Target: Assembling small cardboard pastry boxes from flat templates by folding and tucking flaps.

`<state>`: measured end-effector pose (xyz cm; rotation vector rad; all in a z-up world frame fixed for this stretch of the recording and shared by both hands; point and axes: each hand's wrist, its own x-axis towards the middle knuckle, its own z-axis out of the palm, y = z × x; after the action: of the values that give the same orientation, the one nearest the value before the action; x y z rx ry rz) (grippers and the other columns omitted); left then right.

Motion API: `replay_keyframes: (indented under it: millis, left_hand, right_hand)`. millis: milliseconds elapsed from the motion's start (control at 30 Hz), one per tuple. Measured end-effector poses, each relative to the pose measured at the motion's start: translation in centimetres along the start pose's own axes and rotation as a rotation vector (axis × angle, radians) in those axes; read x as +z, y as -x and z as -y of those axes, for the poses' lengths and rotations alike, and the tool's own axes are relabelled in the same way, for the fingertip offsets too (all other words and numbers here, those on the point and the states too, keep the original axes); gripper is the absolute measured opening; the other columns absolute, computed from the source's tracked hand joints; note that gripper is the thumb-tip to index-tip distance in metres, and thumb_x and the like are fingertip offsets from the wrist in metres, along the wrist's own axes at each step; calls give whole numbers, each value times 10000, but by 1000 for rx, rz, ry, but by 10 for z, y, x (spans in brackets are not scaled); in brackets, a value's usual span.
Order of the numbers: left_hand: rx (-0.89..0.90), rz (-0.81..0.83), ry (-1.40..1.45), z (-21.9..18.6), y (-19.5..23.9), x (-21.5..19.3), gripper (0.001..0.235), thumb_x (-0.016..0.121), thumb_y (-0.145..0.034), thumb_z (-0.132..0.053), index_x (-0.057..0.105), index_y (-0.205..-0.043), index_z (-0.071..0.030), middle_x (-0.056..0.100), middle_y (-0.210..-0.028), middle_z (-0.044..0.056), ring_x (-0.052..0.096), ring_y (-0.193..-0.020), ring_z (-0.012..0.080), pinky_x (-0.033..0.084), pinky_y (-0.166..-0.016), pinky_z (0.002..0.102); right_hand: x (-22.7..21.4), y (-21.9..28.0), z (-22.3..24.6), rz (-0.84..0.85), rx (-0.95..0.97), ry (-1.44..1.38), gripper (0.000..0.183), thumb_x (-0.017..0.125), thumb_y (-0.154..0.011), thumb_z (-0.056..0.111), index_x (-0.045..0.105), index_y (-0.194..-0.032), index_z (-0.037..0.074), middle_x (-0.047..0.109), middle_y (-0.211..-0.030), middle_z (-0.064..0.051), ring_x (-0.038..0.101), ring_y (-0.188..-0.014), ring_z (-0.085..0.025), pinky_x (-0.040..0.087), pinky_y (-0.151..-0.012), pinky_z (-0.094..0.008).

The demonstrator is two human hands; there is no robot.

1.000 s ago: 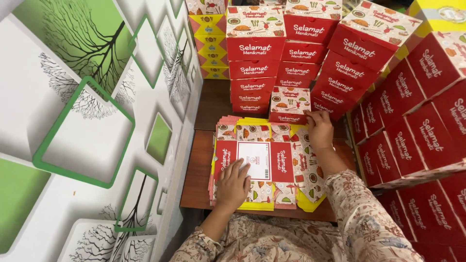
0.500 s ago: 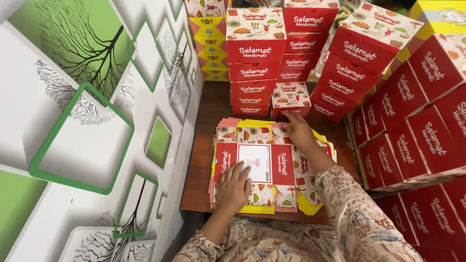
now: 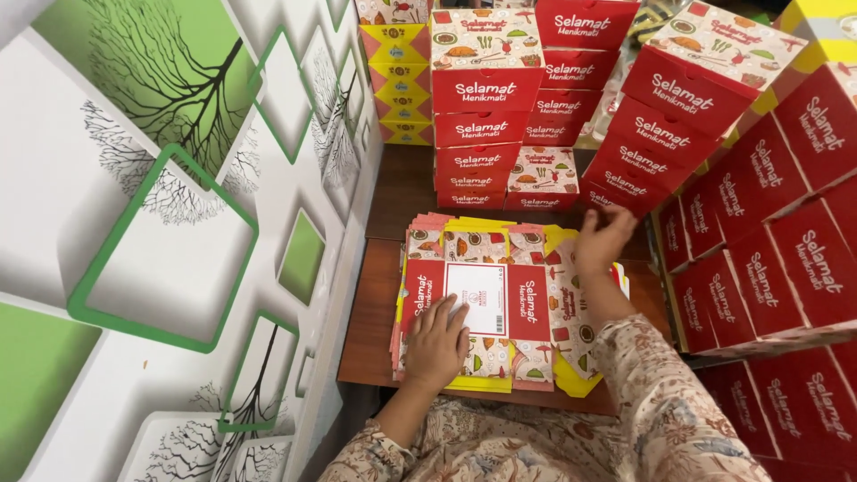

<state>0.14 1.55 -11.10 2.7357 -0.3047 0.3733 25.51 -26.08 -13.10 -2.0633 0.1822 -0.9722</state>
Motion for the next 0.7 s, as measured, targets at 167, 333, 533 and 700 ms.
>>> replay_keyframes:
  millis: [167, 333, 533, 700]
  left_hand:
    - [-10, -4, 0, -1, 0, 1, 426, 381, -1052, -317, 558, -1407, -160, 507, -1426, 165, 415, -1390, 346, 330, -1082, 513]
    - [-14, 42, 10, -1, 0, -1, 437, 378, -1053, -313, 538, -1424, -148, 486, -1447, 177, 392, -1407, 357, 320, -1095, 525]
    - [-54, 92, 20, -4, -2, -6, 443, 355, -1052, -332, 533, -1429, -182, 490, -1447, 160, 393, -1411, 343, 313, -1106, 520]
    - [-33, 43, -30, 0, 1, 4, 445, 368, -1050, -343, 534, -1427, -174, 489, -1446, 161, 389, -1416, 341, 322, -1107, 518]
  right_hand:
    - [-24, -18, 13, -73, 183, -31, 659, 838, -891, 10, 381, -1344, 157, 423, -1257, -139, 449, -1203, -390, 368, -1055, -528]
    - [-28, -28, 37, -28, 351, 3, 1144, 968, -889, 135, 89, -1608, 269, 295, -1454, -211, 318, -1418, -478, 252, -1203, -630]
    - [-1, -51, 70, -54, 508, 81, 1479, 1089, -798, 295, -127, -1623, 129, 103, -1606, -377, 182, -1522, -561, 217, -1249, -682]
    - [31, -66, 46, -115, 796, 115, 1626, 1119, -731, 454, -217, -1613, 166, -14, -1661, -278, 86, -1563, -480, 184, -1299, -544]
